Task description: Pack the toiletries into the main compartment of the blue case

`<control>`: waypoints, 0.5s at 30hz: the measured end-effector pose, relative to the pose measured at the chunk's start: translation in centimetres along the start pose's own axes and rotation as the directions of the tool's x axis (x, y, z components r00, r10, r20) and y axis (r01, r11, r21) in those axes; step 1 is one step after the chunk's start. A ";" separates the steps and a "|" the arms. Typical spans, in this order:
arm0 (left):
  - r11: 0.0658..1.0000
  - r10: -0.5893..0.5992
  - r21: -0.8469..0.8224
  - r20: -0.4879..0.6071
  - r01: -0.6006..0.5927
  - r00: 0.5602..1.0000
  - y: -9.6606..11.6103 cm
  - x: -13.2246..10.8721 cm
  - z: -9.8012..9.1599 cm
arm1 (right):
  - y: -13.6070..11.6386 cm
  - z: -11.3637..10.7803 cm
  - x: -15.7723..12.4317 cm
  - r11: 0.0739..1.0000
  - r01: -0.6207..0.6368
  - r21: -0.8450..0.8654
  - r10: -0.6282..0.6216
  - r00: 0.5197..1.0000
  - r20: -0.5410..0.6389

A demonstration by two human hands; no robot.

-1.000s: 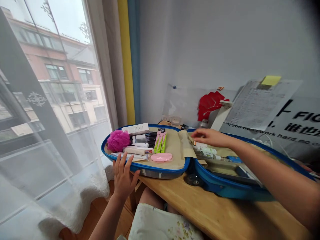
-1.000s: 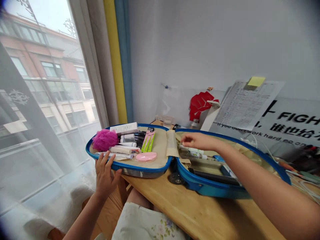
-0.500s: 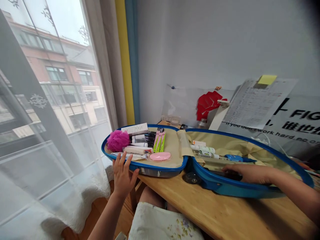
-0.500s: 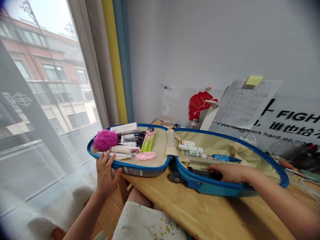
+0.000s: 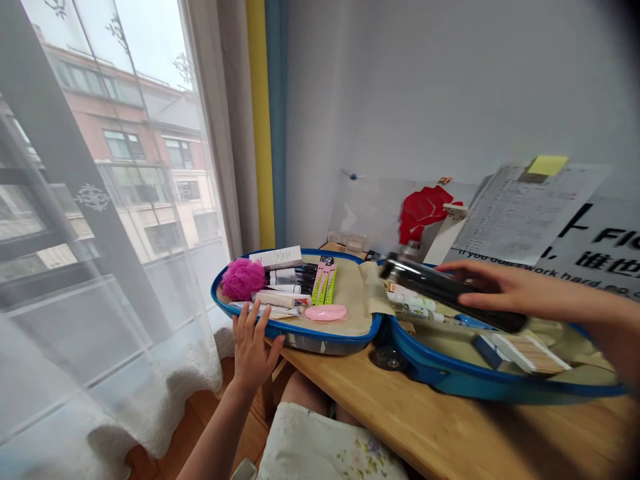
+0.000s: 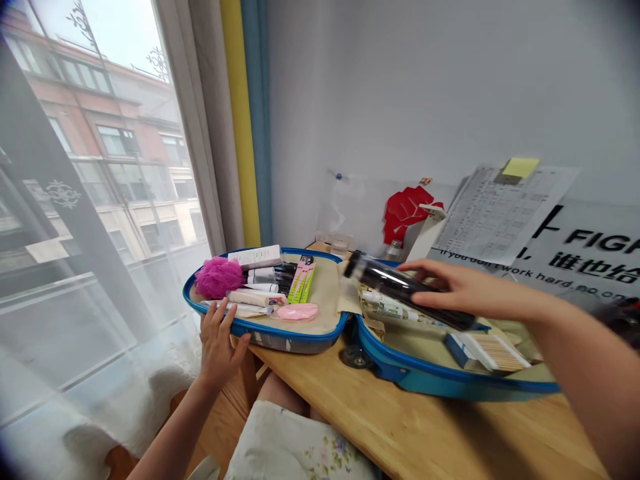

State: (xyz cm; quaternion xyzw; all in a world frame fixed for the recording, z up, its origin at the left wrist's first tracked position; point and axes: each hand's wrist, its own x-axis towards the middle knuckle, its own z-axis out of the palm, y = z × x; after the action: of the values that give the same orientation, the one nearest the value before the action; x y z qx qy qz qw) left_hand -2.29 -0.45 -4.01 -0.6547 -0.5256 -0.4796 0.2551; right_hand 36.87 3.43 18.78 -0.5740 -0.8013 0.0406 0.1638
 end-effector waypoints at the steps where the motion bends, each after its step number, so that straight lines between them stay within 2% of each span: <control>1: 1.000 -0.004 -0.003 -0.003 0.004 1.000 0.0 0.0 0.0 | -2.0 0.9 0.9 0.999 0.023 0.026 -0.023 1.000 0.007; 4: 1.000 0.001 -0.018 -0.020 -0.001 1.000 0.0 0.0 0.1 | -8.2 4.7 3.8 0.982 0.136 0.134 -0.149 0.985 0.092; 7: 0.999 0.010 -0.031 -0.034 -0.012 0.999 0.0 0.0 0.1 | -12.8 8.3 6.3 0.948 0.210 0.238 -0.254 0.952 0.169; 11: 0.999 0.020 -0.032 -0.019 -0.020 1.000 -0.1 0.0 -0.1 | -16.1 11.5 8.0 0.928 0.251 0.276 -0.312 0.928 0.205; 15: 1.000 0.000 -0.014 -0.044 -0.001 0.999 0.0 0.7 -0.8 | -17.9 13.3 7.9 0.894 0.317 0.316 -0.397 0.887 0.234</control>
State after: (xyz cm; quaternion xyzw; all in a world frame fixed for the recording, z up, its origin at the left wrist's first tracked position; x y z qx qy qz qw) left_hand -2.62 -0.79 -3.04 -0.6459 -0.5164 -0.4973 0.2623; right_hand 14.20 6.43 12.44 -0.3752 -0.8960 0.2023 0.1246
